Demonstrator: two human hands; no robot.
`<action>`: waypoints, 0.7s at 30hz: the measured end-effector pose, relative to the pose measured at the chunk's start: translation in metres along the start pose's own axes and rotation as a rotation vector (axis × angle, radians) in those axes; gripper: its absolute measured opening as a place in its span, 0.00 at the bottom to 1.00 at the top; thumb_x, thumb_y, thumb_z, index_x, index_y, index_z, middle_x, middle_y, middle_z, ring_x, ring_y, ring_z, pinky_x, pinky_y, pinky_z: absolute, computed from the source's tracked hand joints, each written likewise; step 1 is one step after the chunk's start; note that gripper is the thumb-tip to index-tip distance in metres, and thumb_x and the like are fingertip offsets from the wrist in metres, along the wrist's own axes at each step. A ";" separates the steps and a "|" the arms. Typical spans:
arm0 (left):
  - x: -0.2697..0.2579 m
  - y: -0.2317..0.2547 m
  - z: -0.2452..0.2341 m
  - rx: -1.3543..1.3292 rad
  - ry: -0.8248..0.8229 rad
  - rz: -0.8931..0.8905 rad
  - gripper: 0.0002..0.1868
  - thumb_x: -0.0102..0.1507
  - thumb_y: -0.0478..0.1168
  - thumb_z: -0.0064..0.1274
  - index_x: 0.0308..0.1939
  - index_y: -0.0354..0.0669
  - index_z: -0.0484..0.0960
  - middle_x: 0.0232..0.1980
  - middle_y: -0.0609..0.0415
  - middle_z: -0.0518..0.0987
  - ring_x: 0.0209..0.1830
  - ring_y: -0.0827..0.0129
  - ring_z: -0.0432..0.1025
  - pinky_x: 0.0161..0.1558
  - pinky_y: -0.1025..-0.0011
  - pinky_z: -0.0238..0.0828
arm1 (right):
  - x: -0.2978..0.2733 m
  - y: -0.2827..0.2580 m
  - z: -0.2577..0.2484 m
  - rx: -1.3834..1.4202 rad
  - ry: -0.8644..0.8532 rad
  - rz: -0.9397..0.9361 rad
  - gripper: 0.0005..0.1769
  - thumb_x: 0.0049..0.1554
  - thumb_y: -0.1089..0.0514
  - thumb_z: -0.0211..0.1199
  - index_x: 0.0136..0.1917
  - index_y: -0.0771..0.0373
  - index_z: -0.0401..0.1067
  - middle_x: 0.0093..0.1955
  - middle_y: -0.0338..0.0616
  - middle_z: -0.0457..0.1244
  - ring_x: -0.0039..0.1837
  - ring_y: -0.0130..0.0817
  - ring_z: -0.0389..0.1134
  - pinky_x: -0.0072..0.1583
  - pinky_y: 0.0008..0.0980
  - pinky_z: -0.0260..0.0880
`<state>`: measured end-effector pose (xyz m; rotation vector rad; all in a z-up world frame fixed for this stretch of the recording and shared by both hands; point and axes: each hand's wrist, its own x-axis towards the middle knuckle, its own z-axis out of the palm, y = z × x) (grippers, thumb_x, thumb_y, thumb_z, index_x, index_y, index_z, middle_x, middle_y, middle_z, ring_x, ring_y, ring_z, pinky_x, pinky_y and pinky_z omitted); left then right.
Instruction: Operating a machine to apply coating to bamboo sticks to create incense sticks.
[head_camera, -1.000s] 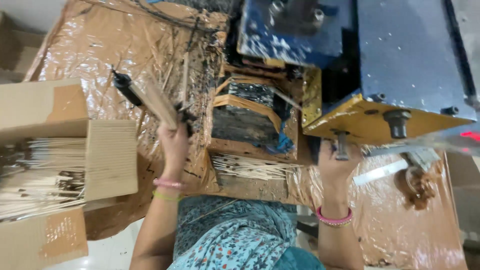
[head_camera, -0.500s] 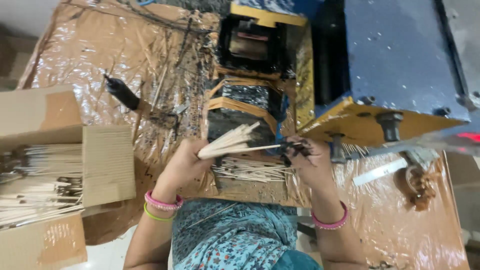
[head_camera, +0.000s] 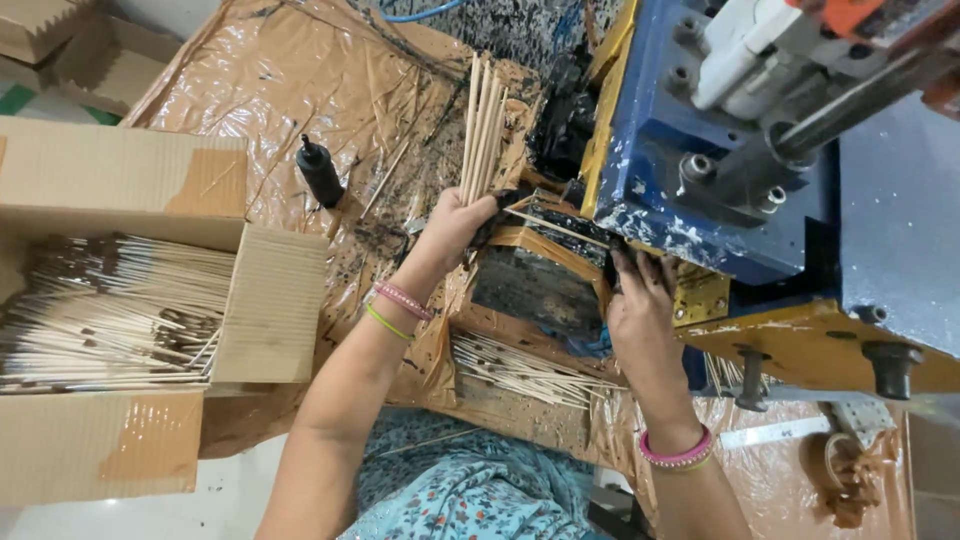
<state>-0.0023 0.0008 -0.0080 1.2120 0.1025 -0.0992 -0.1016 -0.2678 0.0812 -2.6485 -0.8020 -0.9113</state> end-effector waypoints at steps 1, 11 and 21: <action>0.000 -0.004 -0.002 -0.020 -0.024 0.031 0.10 0.62 0.37 0.55 0.25 0.42 0.76 0.21 0.66 0.71 0.16 0.82 0.60 0.18 0.77 0.54 | -0.005 -0.001 0.000 0.107 -0.056 0.129 0.22 0.55 0.72 0.52 0.62 0.72 0.73 0.62 0.64 0.68 0.63 0.60 0.67 0.65 0.53 0.63; -0.045 -0.007 -0.013 0.304 0.081 0.289 0.09 0.69 0.38 0.50 0.37 0.39 0.81 0.25 0.62 0.72 0.20 0.81 0.63 0.21 0.78 0.58 | -0.013 0.028 0.031 0.383 0.128 0.101 0.15 0.59 0.72 0.54 0.58 0.70 0.75 0.53 0.57 0.69 0.54 0.52 0.71 0.57 0.43 0.71; -0.190 -0.118 -0.110 0.464 0.380 0.553 0.25 0.63 0.22 0.41 0.65 0.24 0.69 0.59 0.47 0.75 0.53 0.69 0.71 0.51 0.74 0.70 | -0.143 0.040 -0.074 -0.135 0.200 0.564 0.12 0.59 0.66 0.65 0.57 0.68 0.77 0.55 0.56 0.70 0.58 0.52 0.71 0.63 0.44 0.70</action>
